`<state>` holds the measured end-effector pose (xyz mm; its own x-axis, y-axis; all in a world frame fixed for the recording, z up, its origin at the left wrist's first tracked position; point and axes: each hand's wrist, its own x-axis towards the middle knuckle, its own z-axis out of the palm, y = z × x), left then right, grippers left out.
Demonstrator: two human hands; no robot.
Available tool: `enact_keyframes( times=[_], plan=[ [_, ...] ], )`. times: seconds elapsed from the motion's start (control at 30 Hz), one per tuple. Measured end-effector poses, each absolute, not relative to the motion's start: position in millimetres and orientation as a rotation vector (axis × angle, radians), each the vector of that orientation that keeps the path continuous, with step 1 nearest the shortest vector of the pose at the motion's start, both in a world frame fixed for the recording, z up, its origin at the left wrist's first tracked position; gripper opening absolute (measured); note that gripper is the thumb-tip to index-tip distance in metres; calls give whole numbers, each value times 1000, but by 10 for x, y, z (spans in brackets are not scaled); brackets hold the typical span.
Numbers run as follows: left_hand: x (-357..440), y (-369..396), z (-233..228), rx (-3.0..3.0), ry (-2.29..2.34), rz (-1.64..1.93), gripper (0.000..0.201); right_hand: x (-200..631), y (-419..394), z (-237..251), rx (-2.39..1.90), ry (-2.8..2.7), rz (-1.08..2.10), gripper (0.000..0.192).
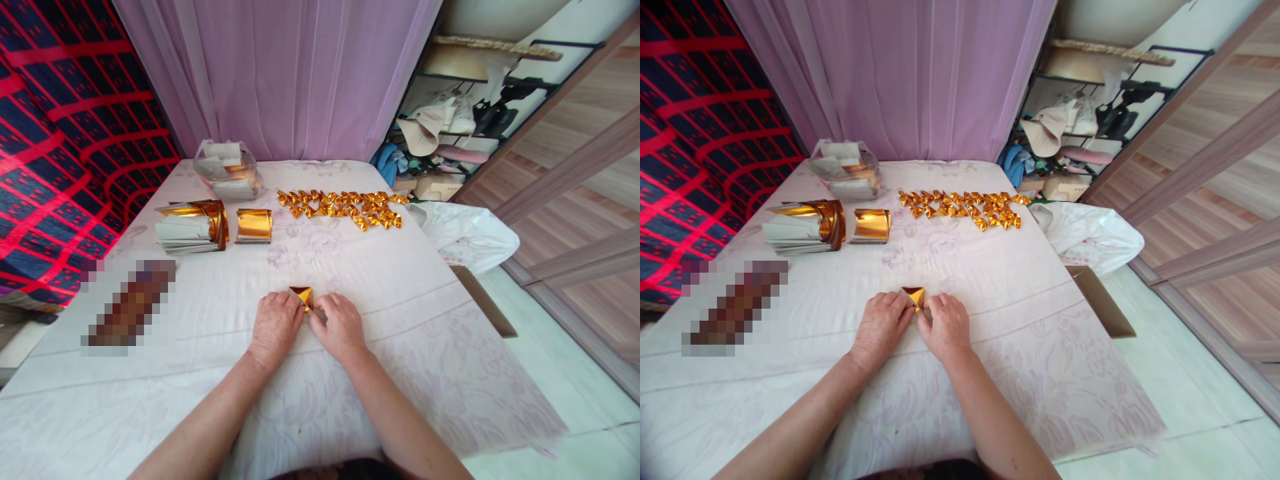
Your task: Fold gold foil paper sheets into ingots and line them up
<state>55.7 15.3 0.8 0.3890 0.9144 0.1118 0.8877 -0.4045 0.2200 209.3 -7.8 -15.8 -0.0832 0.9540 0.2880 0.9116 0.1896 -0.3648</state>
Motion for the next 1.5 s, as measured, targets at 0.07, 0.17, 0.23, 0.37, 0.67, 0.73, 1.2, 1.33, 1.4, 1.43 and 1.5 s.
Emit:
enact_keyframes(
  times=[0.07,0.17,0.23,0.37,0.67,0.73,1.2,1.33,1.4,1.43,1.5],
  plan=[
    [557,153,9,2508,1637,329,16,2082,-76,-150,-1757,-2014,115,7],
    [560,152,10,2497,1639,334,16,2071,-73,-142,-1773,-2007,106,7],
    [562,151,11,2495,1640,335,16,2067,-71,-141,-1782,-2003,107,6],
    [562,149,22,2490,1638,326,17,2061,-68,-139,-1793,-2006,111,5],
    [568,145,39,2476,1659,317,16,2043,-73,-109,-1823,-2002,98,4],
    [567,146,35,2466,1665,326,15,2039,-71,-109,-1832,-2003,98,4],
    [558,138,7,2441,1677,368,11,2033,-62,-115,-1854,-2002,97,2],
    [558,144,11,2424,1674,384,9,2033,-62,-120,-1845,-2006,85,2],
    [557,146,17,2412,1676,382,9,2033,-62,-119,-1849,-2007,84,2],
    [556,146,21,2407,1675,381,8,2034,-62,-118,-1849,-2007,87,2],
    [552,147,29,2403,1667,384,8,2035,-62,-115,-1849,-2008,94,2]
  ],
)
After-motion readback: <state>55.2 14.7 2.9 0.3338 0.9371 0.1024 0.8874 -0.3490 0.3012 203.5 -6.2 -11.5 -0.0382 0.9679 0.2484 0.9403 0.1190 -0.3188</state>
